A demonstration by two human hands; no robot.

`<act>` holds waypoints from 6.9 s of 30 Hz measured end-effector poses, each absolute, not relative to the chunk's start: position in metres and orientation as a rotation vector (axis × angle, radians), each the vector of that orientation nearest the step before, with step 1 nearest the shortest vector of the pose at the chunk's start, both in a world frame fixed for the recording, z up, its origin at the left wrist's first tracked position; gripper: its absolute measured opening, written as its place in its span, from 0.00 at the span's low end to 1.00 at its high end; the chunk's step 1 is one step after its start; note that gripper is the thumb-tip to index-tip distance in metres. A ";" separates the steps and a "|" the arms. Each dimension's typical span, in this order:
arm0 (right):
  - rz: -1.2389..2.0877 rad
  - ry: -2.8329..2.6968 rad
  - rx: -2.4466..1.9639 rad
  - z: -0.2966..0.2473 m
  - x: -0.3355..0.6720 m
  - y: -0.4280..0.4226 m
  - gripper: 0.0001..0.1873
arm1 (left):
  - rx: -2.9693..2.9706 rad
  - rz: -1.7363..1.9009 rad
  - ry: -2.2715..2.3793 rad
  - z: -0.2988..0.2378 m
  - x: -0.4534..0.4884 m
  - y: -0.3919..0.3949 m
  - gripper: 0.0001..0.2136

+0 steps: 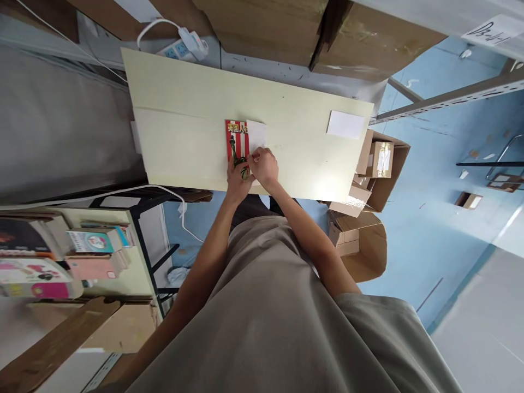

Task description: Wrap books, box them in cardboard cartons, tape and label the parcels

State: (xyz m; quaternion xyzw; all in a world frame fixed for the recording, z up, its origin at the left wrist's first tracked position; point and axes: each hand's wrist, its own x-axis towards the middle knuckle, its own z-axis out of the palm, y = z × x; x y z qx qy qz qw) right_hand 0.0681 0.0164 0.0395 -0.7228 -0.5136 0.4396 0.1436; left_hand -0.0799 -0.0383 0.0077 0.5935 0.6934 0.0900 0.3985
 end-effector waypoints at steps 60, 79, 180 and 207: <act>1.100 -2.571 -1.485 0.057 -0.051 0.194 0.47 | 0.714 0.764 1.868 0.031 -0.221 -0.039 0.10; 1.048 -2.289 -2.314 0.052 -0.162 0.170 0.28 | 1.772 0.132 1.510 0.028 -0.306 0.085 0.24; 1.294 -1.717 -2.409 0.047 -0.198 0.073 0.38 | 2.156 -0.165 1.073 0.021 -0.343 0.144 0.42; 1.417 -1.799 -2.467 0.079 -0.209 -0.058 0.40 | 2.058 -0.222 1.192 0.014 -0.326 0.152 0.43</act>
